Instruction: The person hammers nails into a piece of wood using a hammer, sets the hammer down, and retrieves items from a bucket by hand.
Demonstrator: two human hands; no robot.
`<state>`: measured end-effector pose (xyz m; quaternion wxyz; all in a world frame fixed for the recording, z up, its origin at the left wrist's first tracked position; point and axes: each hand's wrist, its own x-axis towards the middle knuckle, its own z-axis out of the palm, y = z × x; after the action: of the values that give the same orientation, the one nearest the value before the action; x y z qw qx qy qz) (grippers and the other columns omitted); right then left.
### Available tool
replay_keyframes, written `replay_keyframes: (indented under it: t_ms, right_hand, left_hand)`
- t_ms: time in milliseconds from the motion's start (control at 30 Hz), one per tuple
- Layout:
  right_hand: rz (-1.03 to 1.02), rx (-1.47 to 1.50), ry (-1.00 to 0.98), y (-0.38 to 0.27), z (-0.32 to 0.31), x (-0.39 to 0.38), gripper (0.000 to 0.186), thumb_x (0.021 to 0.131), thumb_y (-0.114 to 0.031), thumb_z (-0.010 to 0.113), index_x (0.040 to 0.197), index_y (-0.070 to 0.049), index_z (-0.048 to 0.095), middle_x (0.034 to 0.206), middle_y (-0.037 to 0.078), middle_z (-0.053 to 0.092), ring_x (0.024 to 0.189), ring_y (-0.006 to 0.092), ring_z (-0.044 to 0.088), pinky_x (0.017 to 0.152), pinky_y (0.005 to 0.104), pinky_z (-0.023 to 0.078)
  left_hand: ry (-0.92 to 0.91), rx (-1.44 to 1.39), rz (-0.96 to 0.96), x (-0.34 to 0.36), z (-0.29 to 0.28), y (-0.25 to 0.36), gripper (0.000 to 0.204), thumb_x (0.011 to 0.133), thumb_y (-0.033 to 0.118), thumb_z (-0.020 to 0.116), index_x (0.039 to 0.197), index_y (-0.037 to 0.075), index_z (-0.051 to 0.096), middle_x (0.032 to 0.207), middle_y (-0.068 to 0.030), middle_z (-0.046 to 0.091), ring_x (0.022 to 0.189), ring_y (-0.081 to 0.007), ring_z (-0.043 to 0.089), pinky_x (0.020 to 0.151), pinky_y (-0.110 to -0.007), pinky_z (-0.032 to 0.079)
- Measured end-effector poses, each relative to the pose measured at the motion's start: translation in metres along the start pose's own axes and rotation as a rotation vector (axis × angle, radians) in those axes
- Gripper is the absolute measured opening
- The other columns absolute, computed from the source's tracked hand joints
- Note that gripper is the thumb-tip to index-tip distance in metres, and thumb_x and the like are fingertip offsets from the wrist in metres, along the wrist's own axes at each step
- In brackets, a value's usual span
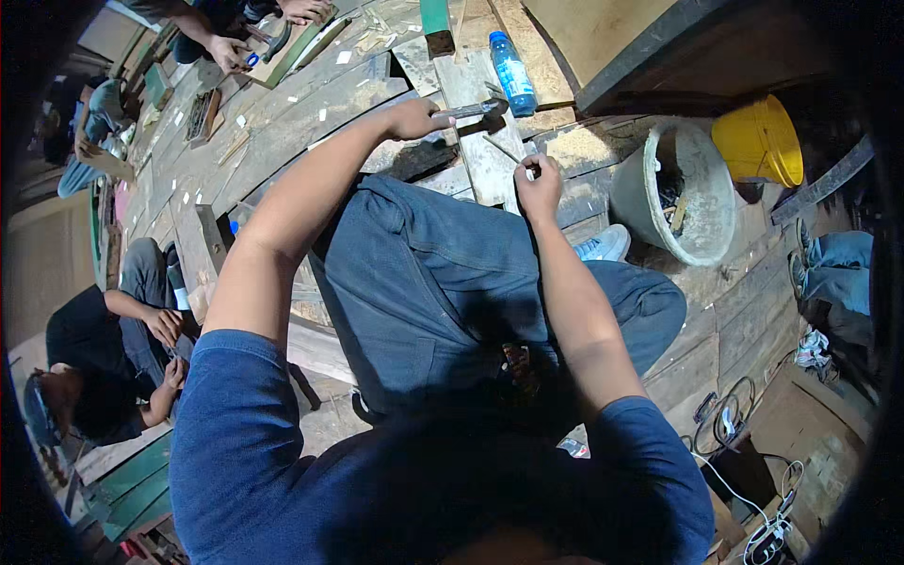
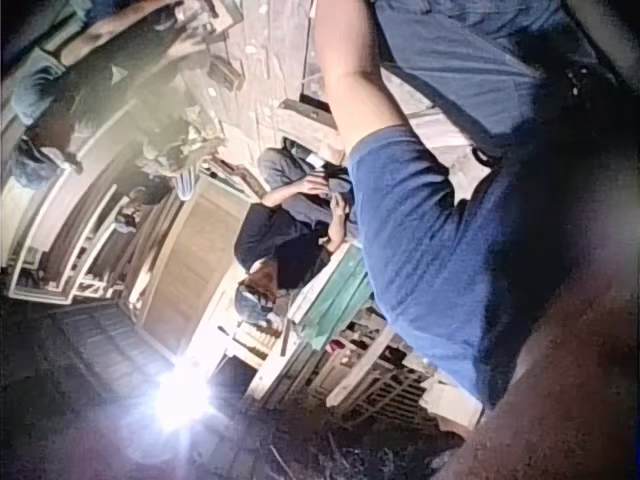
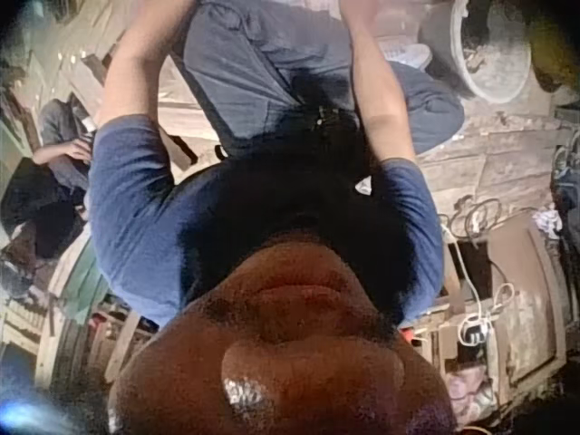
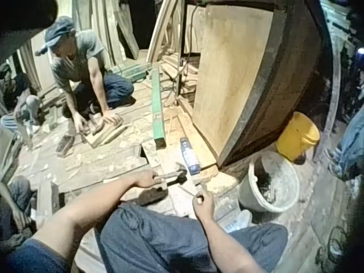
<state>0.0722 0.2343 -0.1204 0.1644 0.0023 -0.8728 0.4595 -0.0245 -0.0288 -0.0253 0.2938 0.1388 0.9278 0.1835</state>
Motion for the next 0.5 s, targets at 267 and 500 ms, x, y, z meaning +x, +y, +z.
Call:
replay_keyframes:
  t_ms: [267,500]
  right_hand:
    - [0.013,-0.016,0.031,0.0025,0.0006,0.0008,0.008,0.072,-0.009,0.067,0.077,-0.003,0.062,0.076,0.011,0.06,0.072,0.0262,0.058,0.067,0.0349,0.047]
    - [-0.006,0.011,0.047,0.0043,-0.0013,0.0033,0.009,0.071,-0.007,0.068,0.075,-0.002,0.062,0.074,0.012,0.061,0.07,0.0252,0.059,0.067,0.0349,0.047]
  left_hand:
    - [-0.038,-0.064,0.018,-0.0026,-0.0041,0.0049,0.067,0.091,0.058,0.048,0.11,-0.005,0.062,0.103,-0.0237,0.065,0.097,-0.032,0.062,0.085,-0.04,0.046]
    - [-0.05,-0.032,0.023,-0.0012,-0.0056,0.0086,0.071,0.09,0.061,0.048,0.113,-0.005,0.061,0.108,-0.0245,0.063,0.1,-0.0341,0.061,0.087,-0.041,0.046]
